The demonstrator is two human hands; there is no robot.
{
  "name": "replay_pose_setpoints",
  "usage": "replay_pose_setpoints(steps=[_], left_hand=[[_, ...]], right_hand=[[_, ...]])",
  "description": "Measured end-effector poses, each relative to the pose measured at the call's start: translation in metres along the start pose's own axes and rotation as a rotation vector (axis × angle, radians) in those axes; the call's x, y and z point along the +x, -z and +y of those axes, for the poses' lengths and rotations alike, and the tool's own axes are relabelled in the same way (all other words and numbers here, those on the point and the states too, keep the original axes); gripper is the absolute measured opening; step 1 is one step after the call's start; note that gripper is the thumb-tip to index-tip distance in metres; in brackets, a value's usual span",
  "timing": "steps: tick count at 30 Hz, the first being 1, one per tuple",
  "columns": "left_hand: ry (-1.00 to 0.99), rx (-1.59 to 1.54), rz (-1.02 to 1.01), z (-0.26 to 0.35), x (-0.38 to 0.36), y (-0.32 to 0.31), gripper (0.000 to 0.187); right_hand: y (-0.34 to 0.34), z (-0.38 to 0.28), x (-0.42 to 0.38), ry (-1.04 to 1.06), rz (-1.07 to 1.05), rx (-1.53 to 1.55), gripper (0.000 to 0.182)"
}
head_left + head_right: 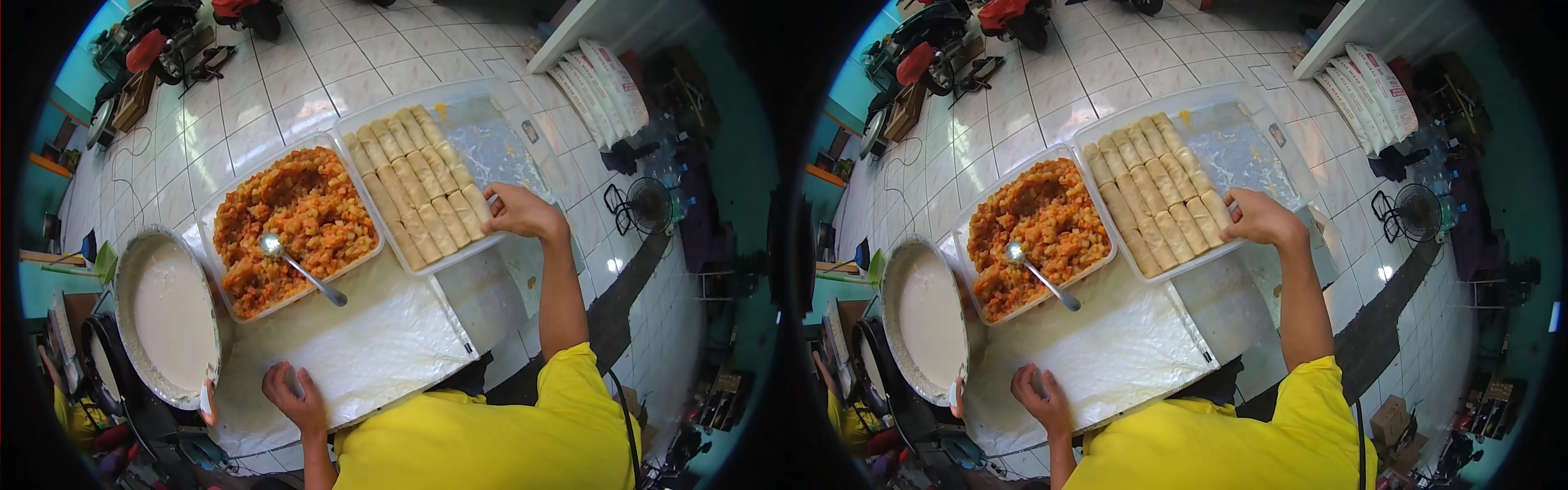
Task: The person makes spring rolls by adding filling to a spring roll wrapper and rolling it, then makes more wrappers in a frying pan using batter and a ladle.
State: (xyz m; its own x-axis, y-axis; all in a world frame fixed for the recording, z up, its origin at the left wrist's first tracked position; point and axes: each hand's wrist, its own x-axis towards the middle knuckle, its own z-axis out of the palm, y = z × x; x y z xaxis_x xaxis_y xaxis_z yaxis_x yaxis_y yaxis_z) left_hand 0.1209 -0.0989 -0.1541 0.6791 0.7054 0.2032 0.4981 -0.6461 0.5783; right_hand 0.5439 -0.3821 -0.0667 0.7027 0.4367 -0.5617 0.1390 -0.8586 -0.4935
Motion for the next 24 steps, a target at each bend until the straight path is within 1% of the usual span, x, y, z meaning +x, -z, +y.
replay_pose_setpoints(steps=[2, 6, 9, 11, 14, 16, 18, 22, 24], left_hand=[[-0.012, 0.015, -0.002, 0.0, -0.001, 0.0, 0.027], [0.015, 0.006, -0.011, 0.001, -0.001, 0.001, 0.026], [0.011, 0.003, -0.009, 0.001, 0.0, -0.001, 0.026], [0.011, 0.022, -0.01, 0.002, -0.001, -0.001, 0.026], [-0.001, 0.017, -0.003, 0.001, -0.001, -0.001, 0.026], [-0.001, 0.017, 0.003, 0.002, -0.001, -0.001, 0.026], [0.0, 0.016, 0.009, 0.004, 0.001, -0.001, 0.026], [0.005, -0.004, 0.024, 0.005, 0.001, -0.002, 0.025], [-0.007, -0.009, 0.029, 0.006, 0.001, -0.002, 0.025]], right_hand=[[0.0, 0.0, 0.001, 0.013, 0.005, 0.017, 0.051], [0.008, -0.005, 0.002, 0.027, -0.024, -0.007, 0.051], [0.016, -0.004, 0.005, 0.023, -0.07, 0.029, 0.049], [0.017, 0.003, 0.018, 0.078, 0.145, 0.078, 0.048], [0.007, -0.018, 0.03, 0.07, 0.158, 0.022, 0.046], [0.0, -0.016, 0.034, 0.06, 0.172, 0.037, 0.046], [-0.004, -0.012, 0.035, 0.008, 0.269, 0.076, 0.046], [-0.006, -0.014, 0.032, 0.005, 0.266, 0.127, 0.049], [-0.009, -0.018, 0.039, 0.064, 0.482, 0.031, 0.053]])
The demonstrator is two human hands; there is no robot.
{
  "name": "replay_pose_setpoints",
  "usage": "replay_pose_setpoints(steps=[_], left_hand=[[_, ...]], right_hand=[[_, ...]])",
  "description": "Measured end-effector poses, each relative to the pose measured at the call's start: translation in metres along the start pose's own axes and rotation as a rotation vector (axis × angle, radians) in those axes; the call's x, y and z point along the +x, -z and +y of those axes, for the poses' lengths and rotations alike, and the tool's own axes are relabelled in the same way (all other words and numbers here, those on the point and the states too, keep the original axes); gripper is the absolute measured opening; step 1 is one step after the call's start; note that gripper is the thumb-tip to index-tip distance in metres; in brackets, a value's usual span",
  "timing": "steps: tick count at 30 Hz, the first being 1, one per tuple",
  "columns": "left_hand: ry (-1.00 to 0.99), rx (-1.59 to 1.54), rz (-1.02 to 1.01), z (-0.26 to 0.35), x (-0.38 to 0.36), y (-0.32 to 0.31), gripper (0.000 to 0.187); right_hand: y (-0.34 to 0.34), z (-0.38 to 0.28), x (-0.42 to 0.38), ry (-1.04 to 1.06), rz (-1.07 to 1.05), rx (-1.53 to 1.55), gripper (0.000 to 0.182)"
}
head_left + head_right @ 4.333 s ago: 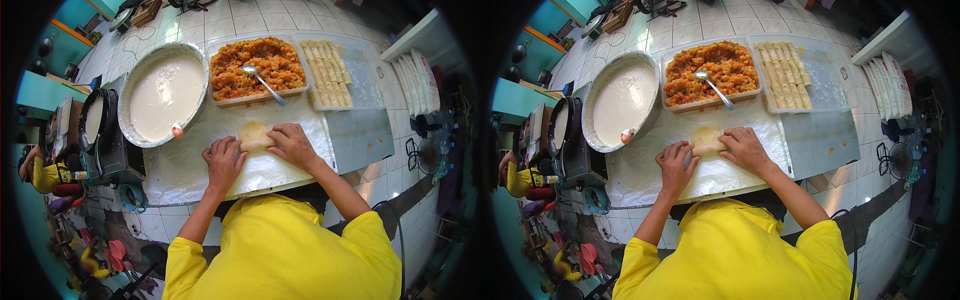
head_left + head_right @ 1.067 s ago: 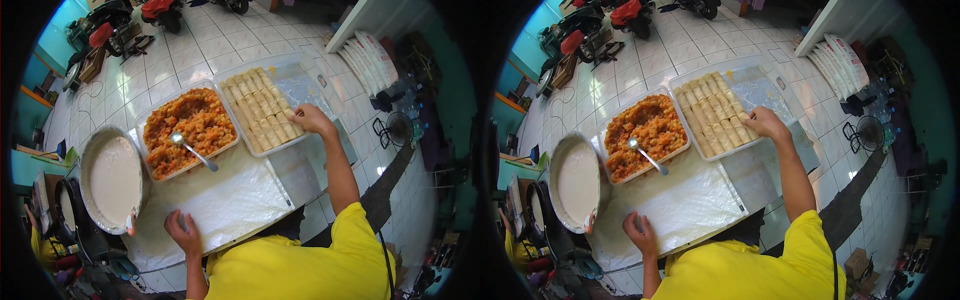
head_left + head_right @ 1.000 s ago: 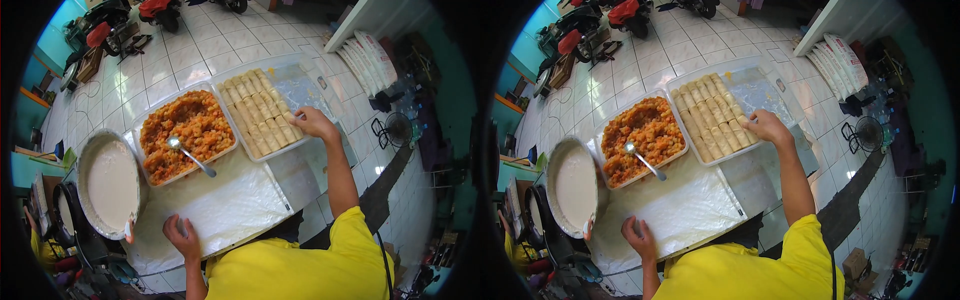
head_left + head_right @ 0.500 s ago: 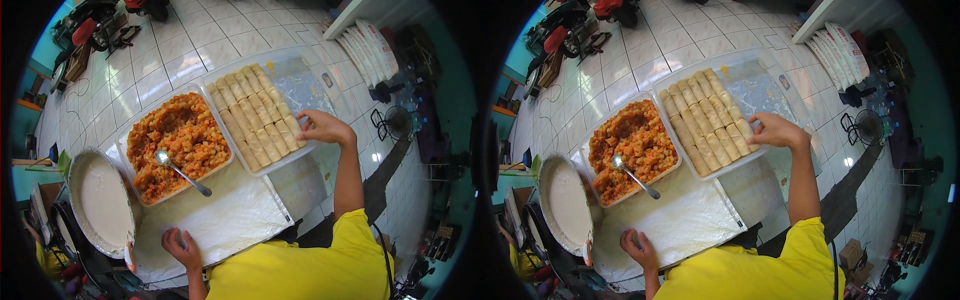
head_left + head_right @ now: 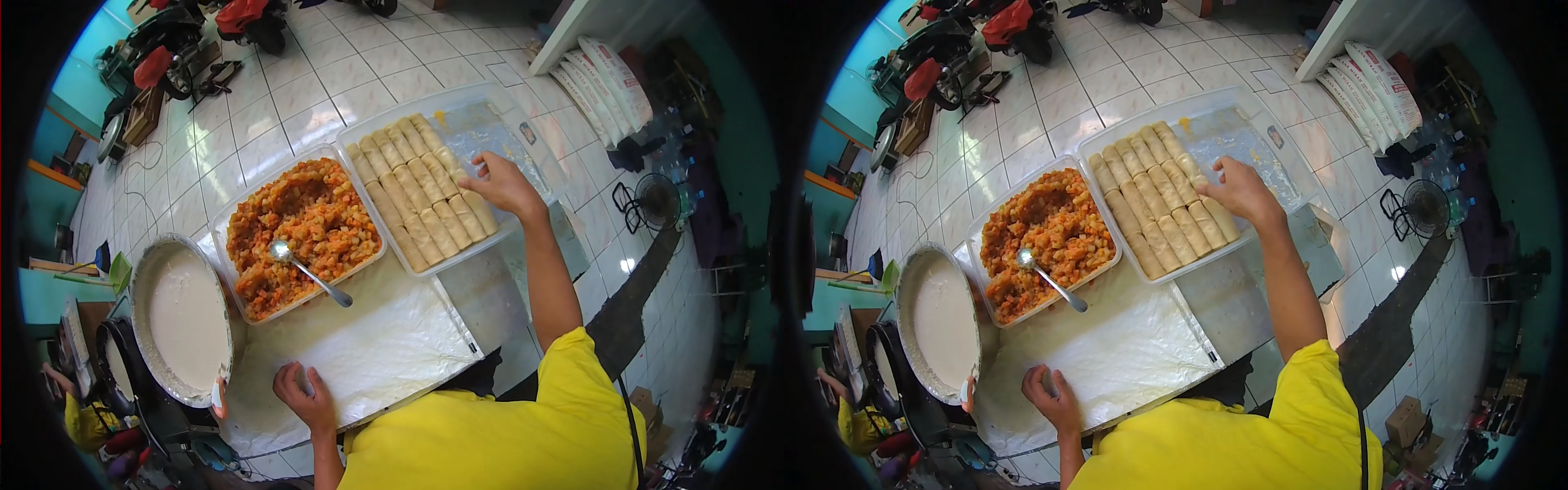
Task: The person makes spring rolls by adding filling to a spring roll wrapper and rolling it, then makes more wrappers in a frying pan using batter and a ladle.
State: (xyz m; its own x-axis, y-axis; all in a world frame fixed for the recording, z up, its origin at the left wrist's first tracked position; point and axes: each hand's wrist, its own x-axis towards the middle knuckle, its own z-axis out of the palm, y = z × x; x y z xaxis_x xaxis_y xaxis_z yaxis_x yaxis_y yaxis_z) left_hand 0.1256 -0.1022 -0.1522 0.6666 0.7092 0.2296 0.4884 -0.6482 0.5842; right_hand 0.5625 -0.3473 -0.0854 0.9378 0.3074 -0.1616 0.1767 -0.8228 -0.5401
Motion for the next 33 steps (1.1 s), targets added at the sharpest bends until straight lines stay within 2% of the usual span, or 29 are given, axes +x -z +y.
replay_pose_setpoints(steps=[4, 6, 12, 16, 19, 25, 27, 30, 33], left_hand=[[-0.024, 0.001, 0.005, -0.001, 0.0, 0.0, 0.025], [-0.039, 0.01, 0.02, -0.001, 0.0, 0.0, 0.025], [-0.034, -0.005, 0.009, 0.0, 0.0, 0.001, 0.025], [-0.039, -0.014, 0.022, 0.001, 0.001, 0.001, 0.024], [-0.04, -0.016, 0.026, -0.002, 0.001, -0.001, 0.025], [-0.059, -0.006, 0.028, -0.001, 0.001, 0.001, 0.023], [-0.052, -0.009, 0.046, -0.002, 0.0, 0.0, 0.023], [-0.022, -0.096, 0.106, -0.004, -0.006, 0.006, 0.026], [-0.24, -0.112, 0.252, 0.002, -0.015, 0.036, 0.029]], right_hand=[[-0.004, -0.006, 0.019, -0.027, -0.078, 0.078, 0.059], [-0.011, -0.005, 0.029, -0.044, -0.134, 0.01, 0.057], [-0.015, -0.002, 0.044, -0.062, -0.124, 0.08, 0.046], [-0.017, 0.0, 0.049, -0.075, -0.149, 0.11, 0.047], [-0.021, 0.003, 0.046, -0.038, -0.082, 0.144, 0.042], [-0.015, 0.004, 0.033, -0.038, -0.106, 0.193, 0.053], [-0.014, 0.01, 0.03, -0.073, -0.041, 0.312, 0.053], [-0.017, 0.015, 0.024, -0.04, -0.048, 0.375, 0.047], [-0.008, 0.034, 0.026, 0.09, 0.153, 0.339, 0.041]])
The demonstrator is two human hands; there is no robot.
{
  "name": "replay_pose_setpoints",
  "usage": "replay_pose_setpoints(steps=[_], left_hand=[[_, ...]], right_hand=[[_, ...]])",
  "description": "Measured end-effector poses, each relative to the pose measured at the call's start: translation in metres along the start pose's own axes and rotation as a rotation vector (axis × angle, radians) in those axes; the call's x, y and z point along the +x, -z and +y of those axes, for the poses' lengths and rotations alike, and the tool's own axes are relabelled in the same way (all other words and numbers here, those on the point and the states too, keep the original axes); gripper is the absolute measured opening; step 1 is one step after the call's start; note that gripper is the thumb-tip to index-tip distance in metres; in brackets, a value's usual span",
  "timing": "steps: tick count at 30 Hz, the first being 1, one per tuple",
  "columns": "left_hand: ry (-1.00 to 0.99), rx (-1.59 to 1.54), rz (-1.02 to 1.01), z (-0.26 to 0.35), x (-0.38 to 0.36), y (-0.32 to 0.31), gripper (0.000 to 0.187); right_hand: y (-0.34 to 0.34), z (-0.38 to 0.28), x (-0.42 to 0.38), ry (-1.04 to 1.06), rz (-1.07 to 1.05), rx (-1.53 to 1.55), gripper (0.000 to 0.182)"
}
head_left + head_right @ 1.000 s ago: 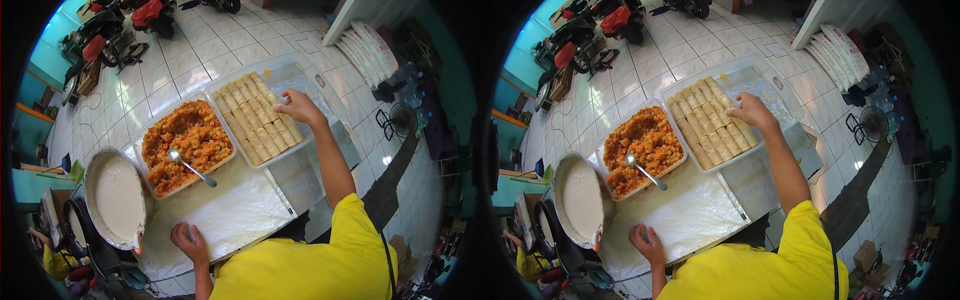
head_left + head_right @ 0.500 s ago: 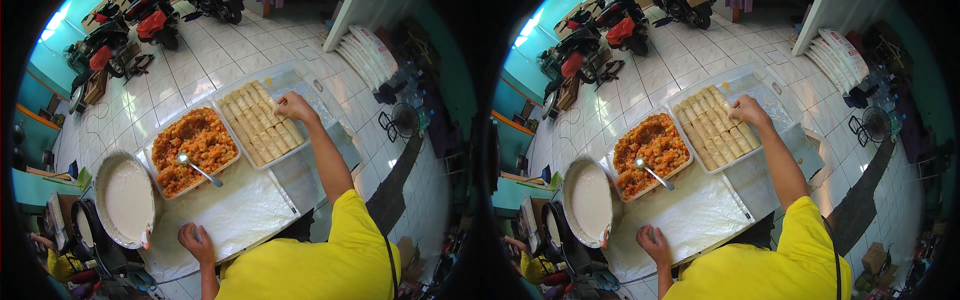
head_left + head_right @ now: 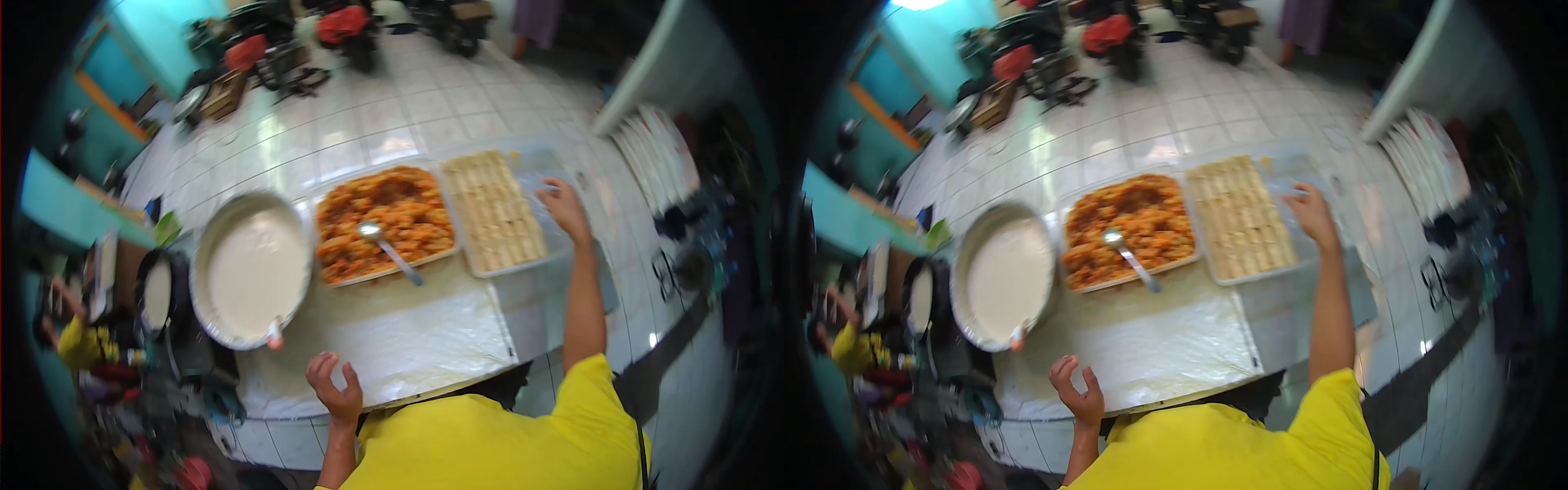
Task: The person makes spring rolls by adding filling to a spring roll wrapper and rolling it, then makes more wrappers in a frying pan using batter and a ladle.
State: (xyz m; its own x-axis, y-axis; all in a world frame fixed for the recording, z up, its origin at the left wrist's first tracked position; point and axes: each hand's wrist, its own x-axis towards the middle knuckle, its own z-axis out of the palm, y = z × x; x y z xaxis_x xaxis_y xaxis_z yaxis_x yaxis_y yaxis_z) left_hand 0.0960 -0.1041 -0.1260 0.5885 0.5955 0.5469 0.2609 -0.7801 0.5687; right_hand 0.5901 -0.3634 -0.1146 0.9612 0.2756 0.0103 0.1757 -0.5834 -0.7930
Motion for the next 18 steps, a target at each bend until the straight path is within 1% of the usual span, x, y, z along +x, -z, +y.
replay_pose_setpoints(steps=[1, 2, 3, 4, 5, 6, 7, 8, 9, 10, 11, 13, 15, 17, 18], left_hand=[[0.028, 0.053, 0.047, 0.005, 0.008, 0.023, 0.029], [-0.07, 0.025, 0.18, 0.011, 0.019, 0.048, 0.03], [-0.175, 0.012, 0.312, 0.014, 0.031, 0.074, 0.032], [-0.173, 0.213, 0.479, 0.008, 0.043, 0.107, 0.034], [-0.167, 0.42, 0.637, -0.005, 0.055, 0.143, 0.036], [-0.158, 0.416, 0.834, -0.023, 0.076, 0.173, 0.04], [0.002, 0.414, 0.907, -0.035, 0.092, 0.202, 0.04], [0.207, 0.272, 0.915, -0.065, 0.099, 0.225, 0.045], [0.397, 0.106, 0.912, -0.102, 0.101, 0.24, 0.051], [0.637, -0.312, 0.829, -0.135, 0.105, 0.245, 0.057], [0.842, -0.747, 0.7, -0.156, 0.111, 0.253, 0.064], [1.15, -1.149, 0.343, -0.148, 0.136, 0.245, 0.071], [1.139, -1.733, 0.294, -0.143, 0.157, 0.228, 0.066], [1.004, -2.095, 0.151, -0.163, 0.159, 0.217, 0.058], [0.987, -2.149, 0.079, -0.195, 0.153, 0.211, 0.046]], right_hand=[[0.003, 0.014, 0.005, 0.006, 0.022, 0.156, 0.04], [0.014, -0.001, -0.005, 0.039, 0.019, 0.151, 0.04], [0.023, -0.001, -0.007, 0.06, -0.009, 0.164, 0.039], [0.027, -0.015, -0.014, 0.078, -0.031, 0.174, 0.042], [0.035, -0.031, -0.026, 0.072, -0.08, 0.168, 0.052], [0.035, -0.057, -0.036, 0.066, -0.121, 0.185, 0.055], [0.033, -0.075, -0.046, 0.108, -0.167, 0.254, 0.056], [0.029, -0.093, -0.054, 0.143, -0.201, 0.324, 0.058], [0.025, -0.115, -0.063, 0.182, -0.237, 0.336, 0.058], [0.021, -0.137, -0.078, 0.243, -0.25, 0.343, 0.057], [0.015, -0.154, -0.089, 0.299, -0.251, 0.351, 0.056], [-0.002, -0.178, -0.1, 0.369, -0.292, 0.351, 0.053], [-0.018, -0.201, -0.118, 0.427, -0.326, 0.345, 0.051], [-0.038, -0.226, -0.143, 0.502, -0.495, 0.35, 0.048], [-0.045, -0.237, -0.156, 0.515, -0.492, 0.351, 0.048]])
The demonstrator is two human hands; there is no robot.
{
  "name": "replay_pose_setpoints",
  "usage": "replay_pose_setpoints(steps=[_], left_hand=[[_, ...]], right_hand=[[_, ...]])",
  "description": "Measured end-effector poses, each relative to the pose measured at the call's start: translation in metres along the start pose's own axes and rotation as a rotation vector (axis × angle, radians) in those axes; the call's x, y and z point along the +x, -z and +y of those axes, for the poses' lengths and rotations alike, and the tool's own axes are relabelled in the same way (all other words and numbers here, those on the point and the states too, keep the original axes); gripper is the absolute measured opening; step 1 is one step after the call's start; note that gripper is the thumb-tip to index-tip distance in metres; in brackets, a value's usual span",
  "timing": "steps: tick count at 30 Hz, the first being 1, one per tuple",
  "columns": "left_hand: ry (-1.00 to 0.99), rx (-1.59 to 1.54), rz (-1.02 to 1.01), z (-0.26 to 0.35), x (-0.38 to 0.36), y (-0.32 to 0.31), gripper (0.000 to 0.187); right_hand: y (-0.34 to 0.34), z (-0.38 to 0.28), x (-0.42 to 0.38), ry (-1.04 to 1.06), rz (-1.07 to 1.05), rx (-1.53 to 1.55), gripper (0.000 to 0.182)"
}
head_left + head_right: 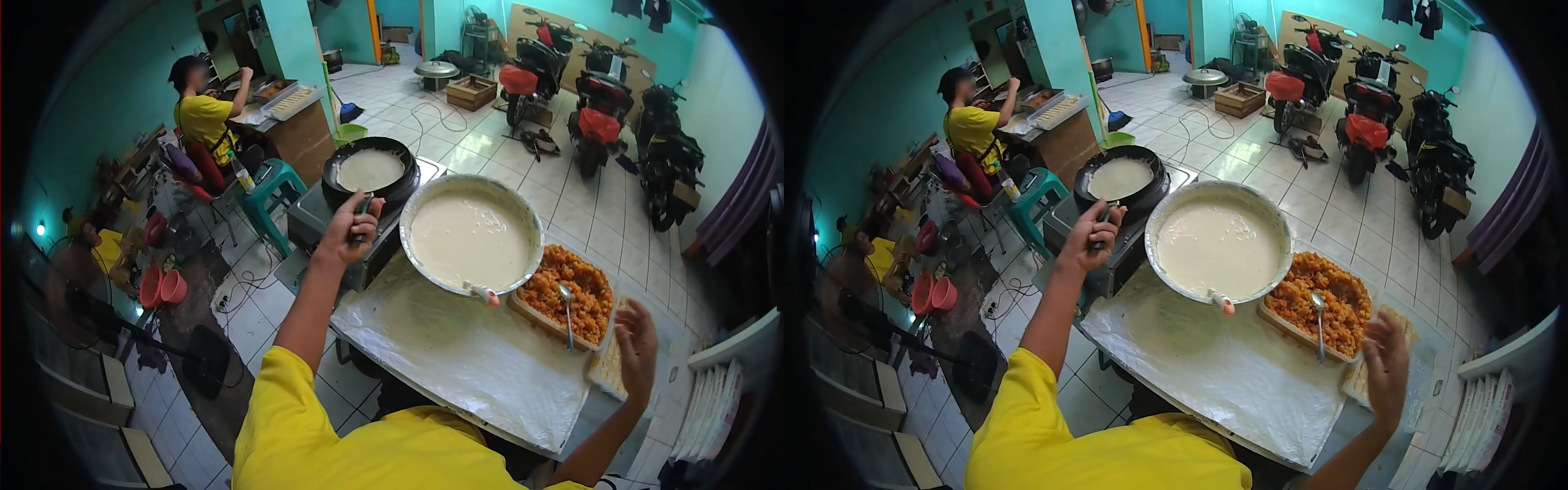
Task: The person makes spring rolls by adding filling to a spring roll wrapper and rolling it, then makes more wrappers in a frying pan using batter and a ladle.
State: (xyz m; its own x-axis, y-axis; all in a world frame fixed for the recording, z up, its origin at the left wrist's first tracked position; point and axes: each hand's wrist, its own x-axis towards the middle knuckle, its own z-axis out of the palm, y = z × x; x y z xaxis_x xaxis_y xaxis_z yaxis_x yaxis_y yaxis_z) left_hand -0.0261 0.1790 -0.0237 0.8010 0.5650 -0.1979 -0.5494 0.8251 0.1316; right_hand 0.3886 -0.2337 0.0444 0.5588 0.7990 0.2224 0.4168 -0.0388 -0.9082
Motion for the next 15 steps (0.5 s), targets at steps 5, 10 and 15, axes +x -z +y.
replay_pose_setpoints(steps=[5, 10, 15], left_hand=[[-0.393, 0.922, 0.367, -0.093, -0.041, -0.008, 0.035], [-0.479, 1.085, 0.384, -0.205, -0.085, -0.006, 0.028], [-0.511, 1.232, 0.33, -0.269, -0.101, 0.011, 0.024]], right_hand=[[-0.084, -0.066, -0.003, 0.291, -0.345, -0.117, 0.052], [-0.197, -0.113, 0.022, 0.621, -0.185, -0.014, 0.056], [-0.268, -0.139, 0.032, 0.84, 0.152, 0.024, 0.058]])
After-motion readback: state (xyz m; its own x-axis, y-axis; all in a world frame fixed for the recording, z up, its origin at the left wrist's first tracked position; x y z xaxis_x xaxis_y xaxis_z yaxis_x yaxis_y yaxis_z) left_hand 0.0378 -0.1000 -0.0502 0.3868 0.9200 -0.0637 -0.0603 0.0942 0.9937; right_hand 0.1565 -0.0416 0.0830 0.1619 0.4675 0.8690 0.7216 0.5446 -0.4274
